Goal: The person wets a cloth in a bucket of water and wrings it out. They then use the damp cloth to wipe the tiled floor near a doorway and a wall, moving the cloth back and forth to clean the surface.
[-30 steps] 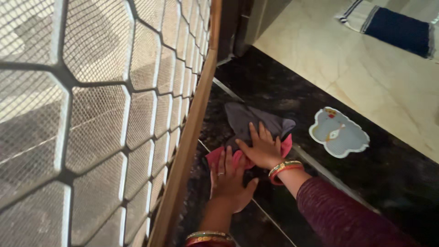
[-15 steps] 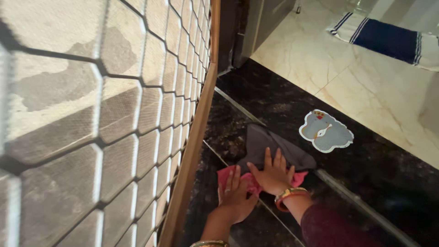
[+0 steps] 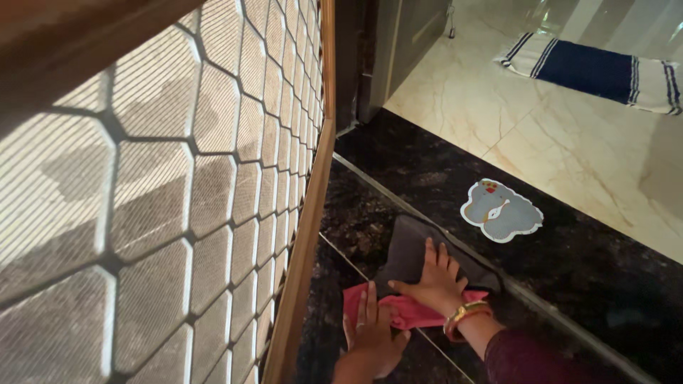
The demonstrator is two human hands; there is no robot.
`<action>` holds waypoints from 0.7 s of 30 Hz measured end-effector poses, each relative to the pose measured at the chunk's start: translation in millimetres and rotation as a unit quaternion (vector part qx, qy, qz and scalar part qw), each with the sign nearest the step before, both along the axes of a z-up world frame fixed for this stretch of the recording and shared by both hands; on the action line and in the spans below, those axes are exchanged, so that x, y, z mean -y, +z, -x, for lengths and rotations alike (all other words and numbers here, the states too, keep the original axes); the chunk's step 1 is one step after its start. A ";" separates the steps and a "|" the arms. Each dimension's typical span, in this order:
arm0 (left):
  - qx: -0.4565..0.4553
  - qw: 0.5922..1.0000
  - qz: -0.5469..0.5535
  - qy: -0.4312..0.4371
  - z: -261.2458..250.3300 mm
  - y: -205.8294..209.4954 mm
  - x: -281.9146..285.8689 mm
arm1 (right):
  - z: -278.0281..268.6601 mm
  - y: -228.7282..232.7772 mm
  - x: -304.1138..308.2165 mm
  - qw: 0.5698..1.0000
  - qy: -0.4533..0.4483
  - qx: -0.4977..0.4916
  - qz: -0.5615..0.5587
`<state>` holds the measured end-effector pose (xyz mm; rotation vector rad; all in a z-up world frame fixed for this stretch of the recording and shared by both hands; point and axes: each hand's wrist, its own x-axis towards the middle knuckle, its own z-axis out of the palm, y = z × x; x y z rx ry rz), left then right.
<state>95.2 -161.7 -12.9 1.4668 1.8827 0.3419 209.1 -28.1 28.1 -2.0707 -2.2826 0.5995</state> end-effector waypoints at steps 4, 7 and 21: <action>0.009 1.000 -0.012 0.014 3.0 4.4 -4.5 | 12.3 11.4 -21.4 0.996 0.038 0.025 0.073; 0.031 0.999 0.018 0.009 17.5 2.6 -18.3 | 27.8 11.0 -39.3 0.993 0.059 0.050 0.091; -0.205 0.905 -0.260 0.267 43.5 -61.1 -13.4 | 128.8 -27.1 -19.7 0.918 0.396 0.016 0.017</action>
